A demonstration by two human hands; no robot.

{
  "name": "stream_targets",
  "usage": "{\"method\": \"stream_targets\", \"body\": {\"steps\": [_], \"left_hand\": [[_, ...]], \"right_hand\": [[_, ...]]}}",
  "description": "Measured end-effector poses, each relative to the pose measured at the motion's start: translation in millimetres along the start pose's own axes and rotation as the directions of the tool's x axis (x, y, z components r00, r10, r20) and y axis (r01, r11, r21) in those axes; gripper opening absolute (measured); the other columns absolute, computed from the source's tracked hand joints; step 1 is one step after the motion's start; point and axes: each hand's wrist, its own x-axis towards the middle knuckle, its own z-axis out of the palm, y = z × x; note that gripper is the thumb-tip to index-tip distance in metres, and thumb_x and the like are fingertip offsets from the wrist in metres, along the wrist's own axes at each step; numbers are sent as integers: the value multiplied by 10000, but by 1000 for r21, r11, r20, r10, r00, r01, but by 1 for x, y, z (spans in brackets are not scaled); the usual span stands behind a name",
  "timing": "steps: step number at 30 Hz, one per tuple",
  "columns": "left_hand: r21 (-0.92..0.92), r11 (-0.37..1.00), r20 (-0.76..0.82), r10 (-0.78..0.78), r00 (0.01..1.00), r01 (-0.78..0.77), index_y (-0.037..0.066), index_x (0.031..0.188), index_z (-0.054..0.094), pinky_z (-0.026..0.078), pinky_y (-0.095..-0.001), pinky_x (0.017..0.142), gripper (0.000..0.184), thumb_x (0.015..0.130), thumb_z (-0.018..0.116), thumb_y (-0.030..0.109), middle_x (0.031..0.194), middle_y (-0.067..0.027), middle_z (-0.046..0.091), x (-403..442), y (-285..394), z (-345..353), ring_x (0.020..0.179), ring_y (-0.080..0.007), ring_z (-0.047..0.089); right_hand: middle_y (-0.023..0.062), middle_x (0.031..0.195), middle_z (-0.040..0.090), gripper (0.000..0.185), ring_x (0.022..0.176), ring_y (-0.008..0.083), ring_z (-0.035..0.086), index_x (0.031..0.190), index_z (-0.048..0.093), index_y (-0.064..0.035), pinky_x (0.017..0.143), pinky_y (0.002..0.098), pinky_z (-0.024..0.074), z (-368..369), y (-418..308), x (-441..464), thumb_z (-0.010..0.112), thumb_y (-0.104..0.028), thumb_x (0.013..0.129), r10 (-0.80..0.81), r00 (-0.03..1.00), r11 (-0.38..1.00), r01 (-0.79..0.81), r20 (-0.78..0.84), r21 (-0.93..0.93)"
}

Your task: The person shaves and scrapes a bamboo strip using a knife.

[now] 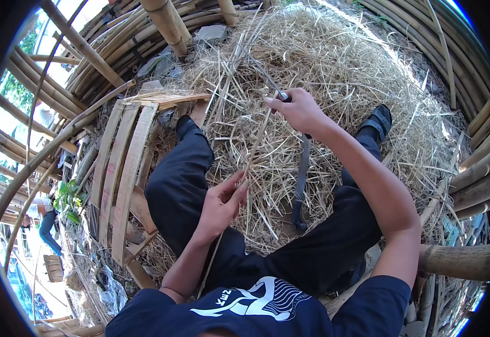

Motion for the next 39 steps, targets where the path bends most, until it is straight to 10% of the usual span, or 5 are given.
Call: {"method": "stream_targets", "body": {"steps": [5,13,16,22,39], "left_hand": [[455,870,-80,253,964,-190,-8,1384,370,397,-242,449,582,908,627,208,745,-42,573,16,40,6,525,-36,496],[671,721,-165,371,914,-171,-16,1066,529,436,-434,600,310,984,445,270,715,-233,593,61,40,16,684,-400,592],[623,755,-172,389,905,-206,-16,970,522,406,-479,605,297,993,413,260,718,-266,568,68,24,13,726,-458,551],[575,801,-191,332,924,-169,-21,874,474,375,-506,602,292,989,417,241,690,-260,555,71,27,10,710,-466,537],[681,715,-226,409,884,-157,-33,924,534,438,-549,608,238,966,428,176,662,-284,582,76,11,10,690,-466,589]], "right_hand": [[-4,520,436,392,503,93,391,712,628,-30,497,303,329,2,-12,-8,626,-391,863,-36,999,998,36,-4,50],[13,517,454,411,505,78,397,679,623,-29,492,289,329,5,-24,-15,612,-387,881,-182,978,981,175,-102,-79],[106,534,531,388,511,220,515,680,636,-1,534,368,403,5,-23,-20,611,-340,868,-249,964,933,214,-89,-288],[228,686,617,333,674,383,619,695,641,22,641,459,488,19,-6,-19,632,-295,796,-132,986,771,164,98,-615],[261,701,621,314,695,414,628,703,632,70,706,470,515,41,4,-6,597,-237,764,-81,988,733,151,134,-664]]}}
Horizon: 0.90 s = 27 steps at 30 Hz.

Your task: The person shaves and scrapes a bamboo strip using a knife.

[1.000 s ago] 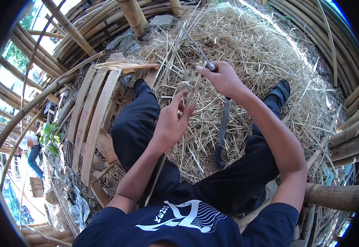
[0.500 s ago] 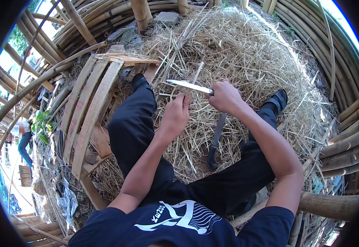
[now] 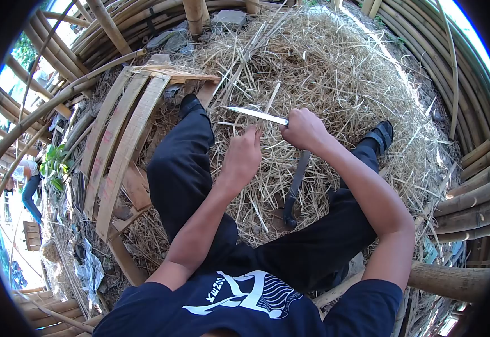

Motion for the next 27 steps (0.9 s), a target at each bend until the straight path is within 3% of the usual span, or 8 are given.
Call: {"method": "stream_targets", "body": {"steps": [12,13,16,18,20,24,26,27], "left_hand": [[53,998,94,-47,994,42,-21,917,521,444,-545,609,213,961,430,167,688,-280,592,-6,-8,16,703,-460,596],[54,998,101,-46,994,40,-21,917,521,444,-545,609,213,961,430,167,688,-280,592,-6,-9,17,703,-460,596],[60,998,81,-36,996,31,-15,899,520,446,-542,609,219,960,434,177,685,-279,590,-2,-18,23,699,-458,596],[61,998,72,-9,997,5,-13,887,526,446,-539,604,230,961,433,185,676,-279,585,2,-21,19,691,-457,594],[62,998,128,-21,992,13,-37,880,530,481,-544,668,158,907,442,91,717,-301,605,-6,-23,15,736,-458,623],[29,999,126,-29,992,25,-36,890,523,481,-539,680,155,905,432,88,731,-300,606,-1,-17,10,744,-471,613],[0,1000,84,5,996,-5,-16,860,516,436,-540,601,261,966,416,200,699,-288,584,-8,-23,18,699,-472,581],[-54,998,73,24,997,-20,-16,870,517,425,-535,598,248,964,420,192,681,-286,573,-7,-24,16,695,-475,575]], "right_hand": [[232,708,641,191,702,369,655,666,641,25,691,426,535,10,33,24,604,-162,654,-7,1000,986,5,-12,-168],[223,724,650,182,712,355,661,672,647,13,691,418,533,8,34,31,595,-162,662,35,997,976,-20,65,-218],[219,739,656,183,727,356,662,689,656,9,706,418,531,3,37,43,585,-159,669,128,990,973,-116,53,-200],[220,750,658,184,743,358,665,698,662,7,720,416,532,-2,44,47,583,-157,673,53,998,976,-61,-42,-210],[229,763,658,190,762,356,667,712,668,6,732,415,535,9,45,42,589,-162,672,38,998,975,-49,-53,-218],[226,794,662,215,813,348,668,741,679,-2,765,416,529,2,65,46,593,-194,696,93,992,958,-112,-83,-266],[238,838,664,252,856,344,665,797,688,-4,788,408,526,9,67,42,607,-226,710,164,982,949,-184,-98,-256],[246,864,662,279,873,347,661,848,689,-1,798,405,523,7,79,46,609,-235,719,328,936,939,-338,-125,-65]]}}
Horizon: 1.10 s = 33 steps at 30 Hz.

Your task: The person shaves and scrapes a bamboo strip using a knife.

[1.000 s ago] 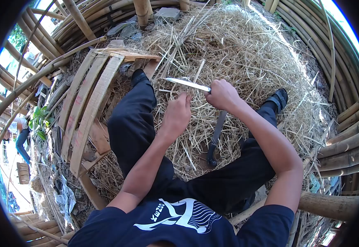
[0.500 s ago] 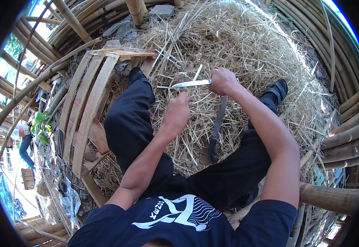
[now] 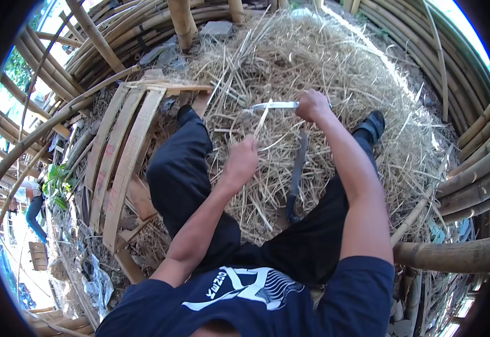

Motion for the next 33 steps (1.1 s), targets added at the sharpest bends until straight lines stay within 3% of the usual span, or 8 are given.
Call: {"method": "stream_targets", "body": {"steps": [1,5,7,8,12,14,17,33], "left_hand": [[-9,1000,-13,17,1000,-18,-16,870,517,425,-535,598,248,964,420,192,681,-286,573,0,3,-2,695,-475,575],[70,983,10,-171,985,170,-11,855,513,424,-497,593,251,962,444,206,684,-282,559,-14,-2,-34,700,-455,576],[-157,986,-28,49,998,-52,-6,847,534,421,-453,553,253,955,473,215,665,-263,559,0,2,-20,653,-415,585],[-232,973,12,-11,1000,13,0,845,573,388,-352,493,261,962,484,215,602,-149,552,4,13,-21,529,-252,546],[-520,829,213,-109,971,207,6,912,604,278,-205,454,239,984,472,192,603,58,417,9,4,-13,518,-20,350],[-556,810,163,-112,980,185,2,967,597,278,-204,454,219,980,480,187,603,56,424,8,7,-7,518,-24,358],[-619,762,167,-109,980,190,5,1065,581,282,-198,457,225,977,494,192,606,51,442,14,13,-3,526,-23,377],[-715,588,365,-147,919,378,24,1079,542,293,-192,343,225,971,507,218,672,-26,582,35,23,-23,382,-32,382]], "right_hand": [[255,890,661,309,891,350,657,899,689,3,809,401,519,-10,15,11,611,-243,728,164,987,972,-161,-1,171],[270,907,653,335,880,366,654,940,681,18,809,430,503,-47,82,17,586,-252,767,143,975,986,-155,-171,-56],[277,899,648,340,868,367,654,911,680,32,800,436,502,-36,73,8,588,-265,774,139,980,990,-140,-144,6],[284,890,643,351,857,369,654,881,678,45,792,442,500,-38,67,3,589,-279,781,145,978,987,-134,-147,83],[291,784,626,364,763,377,648,811,643,86,742,445,497,-47,25,-30,590,-273,792,0,991,983,24,-134,181],[273,724,623,339,706,389,637,793,637,85,707,441,502,-55,-1,-44,584,-249,792,-114,990,976,95,85,197],[265,704,619,319,684,396,629,772,640,76,689,445,508,-52,-23,-56,579,-236,790,-334,940,937,321,77,137],[258,725,626,272,732,392,635,717,631,65,734,456,515,-43,-46,-67,585,-202,729,-387,905,922,376,175,95]]}}
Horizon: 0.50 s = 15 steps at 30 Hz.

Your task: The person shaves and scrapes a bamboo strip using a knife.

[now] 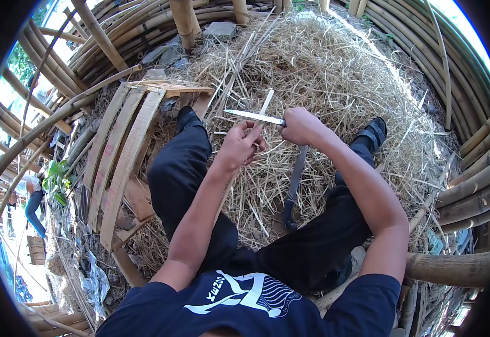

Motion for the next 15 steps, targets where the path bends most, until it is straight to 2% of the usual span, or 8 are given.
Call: {"method": "stream_targets", "body": {"steps": [2,4,6,8,13,15], "left_hand": [[-7,1000,14,6,1000,-6,39,1085,553,273,-194,347,208,973,503,206,664,-11,572,2,-2,-1,383,-28,363],[-16,1000,28,11,1000,-11,53,1090,563,253,-197,351,194,974,498,195,656,4,563,5,-8,-3,384,-23,343],[56,995,-29,89,996,-87,69,1083,594,242,-191,378,187,978,490,185,635,26,541,6,-12,-3,408,-12,338],[72,992,-50,111,993,-108,63,1074,604,246,-191,389,187,975,497,181,632,27,539,6,-12,-2,421,-10,344],[150,975,-110,179,978,-162,49,1036,636,262,-192,412,181,964,519,167,624,32,537,3,-11,-1,445,-8,357],[259,939,-121,262,957,-224,48,1017,650,264,-198,408,172,959,524,149,636,34,542,3,-12,0,447,-9,361]], "right_hand": [[263,685,615,313,696,394,635,693,624,75,691,462,512,5,1,3,612,-227,771,-16,999,1000,16,-36,-2],[262,680,613,321,692,392,635,689,624,77,689,459,514,7,2,6,615,-238,755,-8,999,1000,8,-40,-8],[261,675,612,331,689,390,635,686,624,79,688,456,516,5,0,7,618,-248,739,-2,999,1000,1,-43,-15],[262,669,608,346,679,387,633,670,620,82,682,450,520,1,-5,6,627,-264,696,26,1000,999,-26,-15,-36],[259,677,618,341,693,381,642,655,621,72,694,444,528,2,-12,5,622,-268,674,47,999,999,-47,8,-18],[258,692,629,331,713,376,651,662,632,64,709,443,534,9,-10,8,612,-266,674,54,999,998,-55,-5,-31]]}}
